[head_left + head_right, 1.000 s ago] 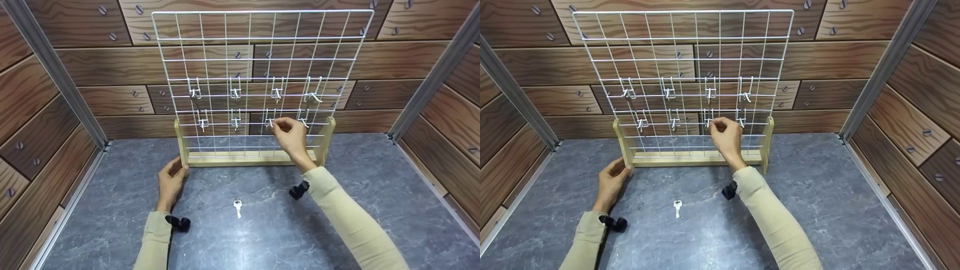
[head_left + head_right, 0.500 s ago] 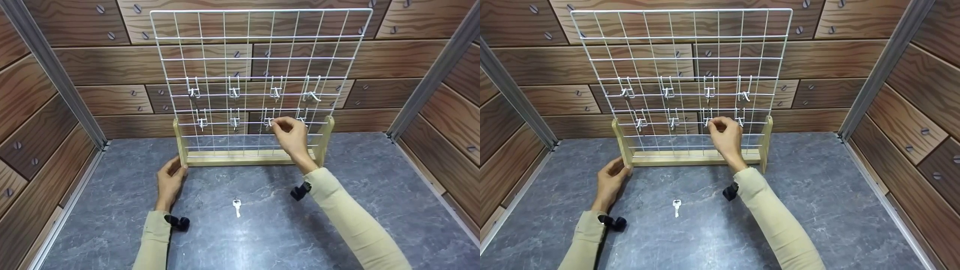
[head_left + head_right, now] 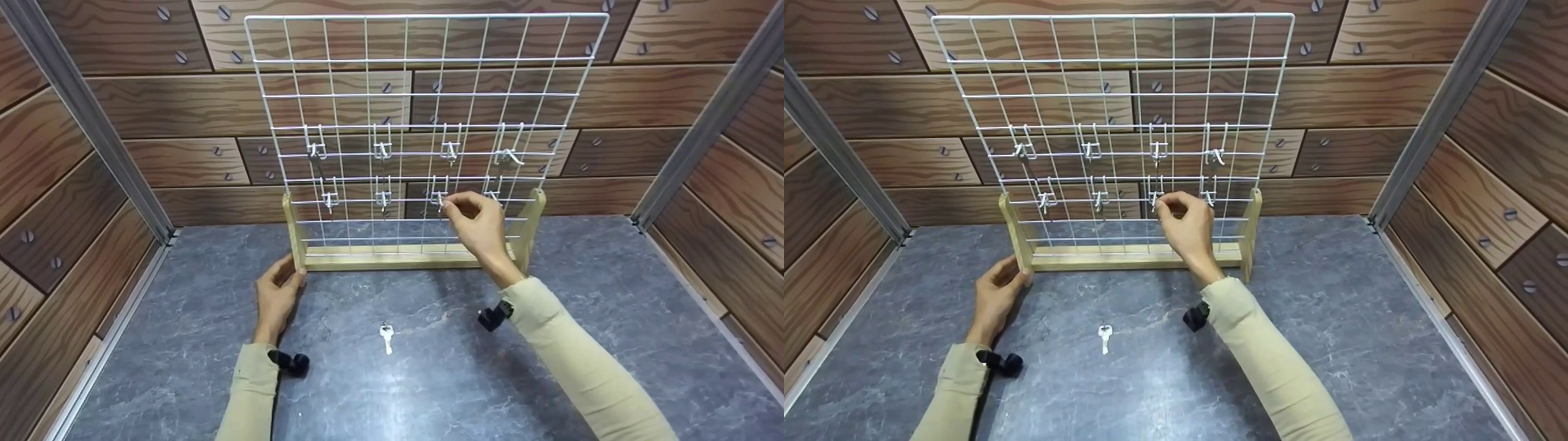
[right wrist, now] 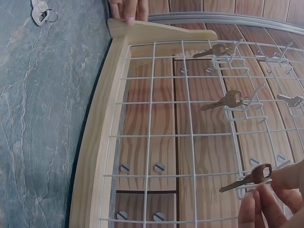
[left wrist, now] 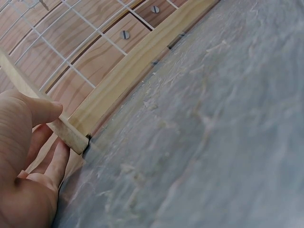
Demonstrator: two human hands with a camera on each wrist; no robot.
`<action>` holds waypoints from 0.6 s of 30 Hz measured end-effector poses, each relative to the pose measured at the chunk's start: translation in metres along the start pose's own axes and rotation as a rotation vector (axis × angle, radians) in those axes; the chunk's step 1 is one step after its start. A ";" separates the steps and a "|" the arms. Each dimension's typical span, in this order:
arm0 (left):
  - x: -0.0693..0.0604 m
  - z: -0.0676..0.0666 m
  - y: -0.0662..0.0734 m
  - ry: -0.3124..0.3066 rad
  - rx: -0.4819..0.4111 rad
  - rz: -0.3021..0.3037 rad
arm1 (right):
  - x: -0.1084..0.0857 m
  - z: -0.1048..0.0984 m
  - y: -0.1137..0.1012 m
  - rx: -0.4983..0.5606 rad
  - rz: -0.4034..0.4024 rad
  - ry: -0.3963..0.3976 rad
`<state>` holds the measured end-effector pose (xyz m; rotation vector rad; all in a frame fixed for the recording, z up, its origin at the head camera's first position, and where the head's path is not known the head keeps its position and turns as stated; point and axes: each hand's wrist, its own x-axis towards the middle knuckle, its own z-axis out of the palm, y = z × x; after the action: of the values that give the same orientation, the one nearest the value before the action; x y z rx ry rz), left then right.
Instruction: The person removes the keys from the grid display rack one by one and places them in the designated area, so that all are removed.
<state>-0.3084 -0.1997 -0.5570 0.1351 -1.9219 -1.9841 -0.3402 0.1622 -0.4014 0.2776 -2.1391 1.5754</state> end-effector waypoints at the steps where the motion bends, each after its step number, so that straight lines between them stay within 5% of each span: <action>1: 0.000 0.000 0.000 -0.001 0.002 -0.002 | 0.000 0.000 -0.001 0.002 -0.002 0.002; 18: -0.001 -0.001 0.001 -0.005 0.035 -0.002 | -0.010 -0.005 -0.012 0.018 -0.015 0.009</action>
<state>-0.3066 -0.2003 -0.5559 0.1416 -1.9610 -1.9551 -0.3250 0.1616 -0.3947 0.2911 -2.1121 1.5846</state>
